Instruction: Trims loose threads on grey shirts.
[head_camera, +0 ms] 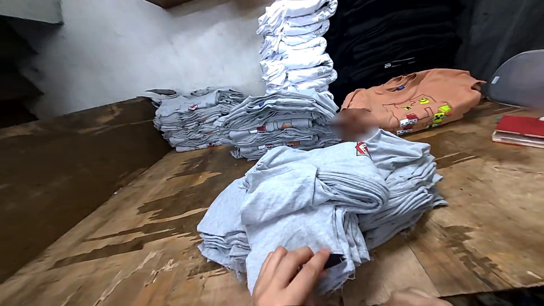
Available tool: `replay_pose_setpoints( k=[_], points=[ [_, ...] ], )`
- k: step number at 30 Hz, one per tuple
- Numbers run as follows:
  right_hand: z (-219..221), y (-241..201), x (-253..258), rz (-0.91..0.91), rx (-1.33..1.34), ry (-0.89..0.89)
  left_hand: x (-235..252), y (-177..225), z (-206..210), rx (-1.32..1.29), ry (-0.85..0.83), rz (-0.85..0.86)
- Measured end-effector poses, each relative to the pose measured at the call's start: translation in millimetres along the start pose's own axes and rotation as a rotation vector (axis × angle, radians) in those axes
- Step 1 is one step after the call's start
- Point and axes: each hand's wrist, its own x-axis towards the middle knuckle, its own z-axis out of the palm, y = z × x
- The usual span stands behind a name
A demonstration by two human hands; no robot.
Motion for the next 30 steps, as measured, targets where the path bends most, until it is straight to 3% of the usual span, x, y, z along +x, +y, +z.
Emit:
replay_pose_setpoints(
  k=[4, 7, 12, 14, 16, 18, 19, 21, 24, 27, 30],
  points=[
    [3, -15, 9, 0.054, 0.023, 0.318, 4, -2, -8, -0.095, -0.044, -0.029],
    [14, -27, 24, -0.015, -0.031, 0.525, 4, -9, -23, -0.097, -0.169, -0.113],
    [45, -53, 71, -0.107, -0.127, 0.704, 14, -18, -33, -0.273, -0.136, -0.116],
    [57, -44, 95, -0.227, 0.139, 0.792, 22, -21, -35, -0.324, -0.116, -0.105],
    [59, -37, 112, -0.268, 0.563, 0.770, 28, -25, -31, -0.343, -0.062, -0.157],
    [56, -32, 122, -0.255, 0.767, 0.704, 35, -29, -25, -0.419, -0.031, -0.226],
    [56, -28, 123, -0.277, 0.751, 0.677, 37, -30, -21, -0.469, -0.025, -0.266],
    [57, -23, 121, -0.327, 0.474, 0.689, 41, -33, -16, -0.551, -0.017, -0.325],
    [54, -13, 108, -0.422, -0.013, 0.896, 44, -33, -16, -0.619, -0.027, -0.380],
    [42, -13, 94, -0.392, 0.044, 0.992, 46, -31, -17, -0.658, -0.040, -0.406],
    [45, -22, 99, -0.356, 0.050, 0.928, 47, -30, -16, -0.677, -0.031, -0.423]
  ],
)
